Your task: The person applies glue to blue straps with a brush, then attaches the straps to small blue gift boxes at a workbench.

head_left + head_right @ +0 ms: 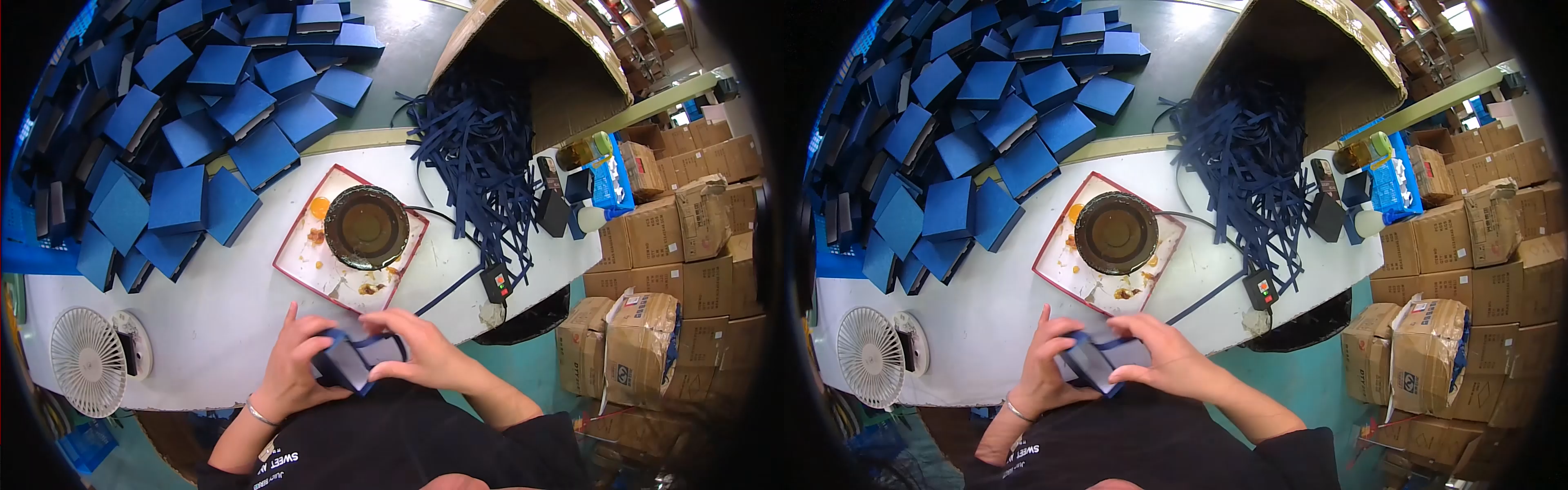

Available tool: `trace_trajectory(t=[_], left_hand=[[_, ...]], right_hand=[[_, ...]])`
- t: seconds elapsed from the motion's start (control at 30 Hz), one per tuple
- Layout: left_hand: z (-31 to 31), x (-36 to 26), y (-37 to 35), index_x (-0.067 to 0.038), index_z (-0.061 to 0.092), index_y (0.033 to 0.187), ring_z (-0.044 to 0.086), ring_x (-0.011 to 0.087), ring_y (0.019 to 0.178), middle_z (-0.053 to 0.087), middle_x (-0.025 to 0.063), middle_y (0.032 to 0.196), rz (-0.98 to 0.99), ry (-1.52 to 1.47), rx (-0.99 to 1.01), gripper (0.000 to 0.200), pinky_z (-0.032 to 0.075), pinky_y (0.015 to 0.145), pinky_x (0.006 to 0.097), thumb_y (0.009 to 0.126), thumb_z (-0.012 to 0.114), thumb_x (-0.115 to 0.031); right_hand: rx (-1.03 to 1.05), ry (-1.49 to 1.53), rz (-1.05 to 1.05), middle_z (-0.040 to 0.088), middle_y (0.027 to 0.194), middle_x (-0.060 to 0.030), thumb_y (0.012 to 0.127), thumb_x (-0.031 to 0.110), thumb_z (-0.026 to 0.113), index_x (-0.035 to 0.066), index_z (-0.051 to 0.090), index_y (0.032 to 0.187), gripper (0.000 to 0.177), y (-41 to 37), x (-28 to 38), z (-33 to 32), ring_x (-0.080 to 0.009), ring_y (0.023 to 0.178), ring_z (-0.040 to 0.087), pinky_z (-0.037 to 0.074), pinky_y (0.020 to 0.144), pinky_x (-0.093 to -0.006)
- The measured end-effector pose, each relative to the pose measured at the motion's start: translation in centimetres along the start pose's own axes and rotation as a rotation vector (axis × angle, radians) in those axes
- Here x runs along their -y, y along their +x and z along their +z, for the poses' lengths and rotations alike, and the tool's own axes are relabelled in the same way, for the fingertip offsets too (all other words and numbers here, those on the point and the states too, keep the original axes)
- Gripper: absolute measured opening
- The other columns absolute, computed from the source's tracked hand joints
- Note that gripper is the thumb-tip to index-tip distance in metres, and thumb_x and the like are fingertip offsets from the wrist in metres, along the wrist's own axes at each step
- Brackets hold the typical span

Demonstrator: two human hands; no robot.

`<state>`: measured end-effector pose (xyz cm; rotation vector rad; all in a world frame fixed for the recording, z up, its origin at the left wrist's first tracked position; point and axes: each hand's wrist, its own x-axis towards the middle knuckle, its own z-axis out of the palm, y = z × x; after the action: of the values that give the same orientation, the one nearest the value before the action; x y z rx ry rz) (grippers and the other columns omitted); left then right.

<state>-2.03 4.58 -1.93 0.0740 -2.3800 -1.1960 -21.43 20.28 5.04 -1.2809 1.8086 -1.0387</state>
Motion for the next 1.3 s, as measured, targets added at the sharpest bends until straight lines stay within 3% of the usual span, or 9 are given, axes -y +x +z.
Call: trace_trajectory(t=[0.17, 0.37, 0.53, 0.63, 0.67, 0.8, 1.0, 1.13, 1.3], left_hand=[[-0.7, 2.8, -4.3, -0.012, 0.018, 0.146, 0.053, 0.0314, 0.117, 0.045, 0.0183, 0.13, -0.272, 0.146, -0.537, 0.114, 0.035, 0.116, 0.0574, 0.066, 0.098, -0.024], [-1.4, 3.7, -7.3, -0.007, 0.013, 0.151, 0.05, 0.0313, 0.125, 0.045, 0.0197, 0.133, -0.373, 0.12, -0.607, 0.095, 0.04, 0.11, 0.0431, 0.081, 0.076, 0.009], [-2.9, 2.7, -7.6, -0.004, 0.019, 0.147, 0.04, 0.0248, 0.107, 0.039, 0.0118, 0.116, -0.307, 0.321, -0.666, 0.105, 0.036, 0.099, 0.0414, 0.071, 0.09, -0.018], [-5.5, 0.5, -6.4, -0.005, 0.027, 0.145, 0.04, 0.0263, 0.106, 0.038, 0.0112, 0.115, -0.182, 0.57, -0.547, 0.096, 0.037, 0.098, 0.0437, 0.073, 0.089, -0.02], [-6.3, 0.0, -5.9, -0.011, 0.05, 0.134, 0.044, 0.0315, 0.11, 0.042, 0.0121, 0.115, -0.099, 0.591, -0.519, 0.077, 0.04, 0.099, 0.0503, 0.069, 0.09, -0.021], [-9.5, -2.1, -1.2, -0.02, 0.073, 0.11, 0.044, 0.0438, 0.132, 0.051, 0.015, 0.128, -0.119, 0.58, -0.044, 0.054, 0.036, 0.111, 0.0608, 0.059, 0.09, -0.021], [-10.9, -0.3, 1.1, -0.011, 0.047, 0.151, 0.031, 0.0462, 0.148, 0.032, 0.0223, 0.159, -0.328, 0.166, 0.175, 0.098, 0.032, 0.12, 0.0505, 0.063, 0.089, -0.016], [-9.4, 1.4, -0.6, -0.005, 0.032, 0.158, 0.037, 0.0432, 0.144, 0.034, 0.0225, 0.156, -0.328, 0.111, 0.166, 0.111, 0.036, 0.117, 0.045, 0.064, 0.091, -0.012], [-6.3, 0.8, -0.2, -0.002, 0.03, 0.157, 0.046, 0.0385, 0.132, 0.044, 0.0205, 0.142, -0.359, 0.097, -0.072, 0.123, 0.043, 0.109, 0.0451, 0.058, 0.099, -0.03]], right_hand=[[-0.054, -0.231, 0.135, 0.067, 0.102, -0.011, 0.082, 0.016, 0.081, 0.006, 0.069, 0.112, 0.033, -1.6, -4.4, -4.3, -0.0303, 0.096, 0.066, 0.054, 0.087, -0.04], [0.055, -0.437, -0.063, 0.064, 0.095, -0.0094, 0.08, 0.012, 0.078, 0.007, 0.07, 0.099, 0.022, -1.0, -7.1, -3.2, -0.0316, 0.093, 0.062, 0.052, 0.082, -0.0428], [0.124, -0.426, -0.09, 0.06, 0.092, -0.0073, 0.082, 0.01, 0.076, 0.006, 0.066, 0.088, 0.013, -0.9, -8.1, -1.4, -0.0297, 0.097, 0.058, 0.05, 0.084, -0.041], [0.196, -0.522, -0.068, 0.058, 0.094, -0.0099, 0.083, 0.009, 0.074, 0.006, 0.065, 0.092, 0.013, -1.0, -6.4, -2.2, -0.032, 0.099, 0.057, 0.049, 0.088, -0.0425], [0.173, -0.48, -0.107, 0.062, 0.093, -0.0082, 0.089, 0.008, 0.072, 0.005, 0.063, 0.093, 0.01, -1.1, -5.8, -2.6, -0.0284, 0.097, 0.062, 0.051, 0.085, -0.0388], [-0.008, 0.232, 0.222, 0.072, 0.09, -0.0083, 0.097, -0.001, 0.065, 0.0, 0.065, 0.106, 0.009, -1.8, -1.7, -3.7, -0.0132, 0.082, 0.07, 0.055, 0.077, -0.0257], [-0.231, 0.428, 0.349, 0.073, 0.087, -0.0085, 0.098, 0.004, 0.066, -0.004, 0.066, 0.118, 0.022, -0.6, -3.0, -4.4, -0.0137, 0.083, 0.071, 0.057, 0.079, -0.028], [-0.261, 0.566, 0.36, 0.073, 0.089, -0.0102, 0.101, 0.006, 0.062, -0.005, 0.067, 0.11, 0.015, 0.8, -4.4, -4.7, -0.0154, 0.081, 0.071, 0.058, 0.077, -0.0295], [-0.205, 0.662, 0.45, 0.072, 0.089, -0.0104, 0.102, 0.006, 0.061, -0.005, 0.068, 0.11, 0.016, 2.9, -4.5, -5.4, -0.0128, 0.07, 0.065, 0.054, 0.066, -0.0266]])
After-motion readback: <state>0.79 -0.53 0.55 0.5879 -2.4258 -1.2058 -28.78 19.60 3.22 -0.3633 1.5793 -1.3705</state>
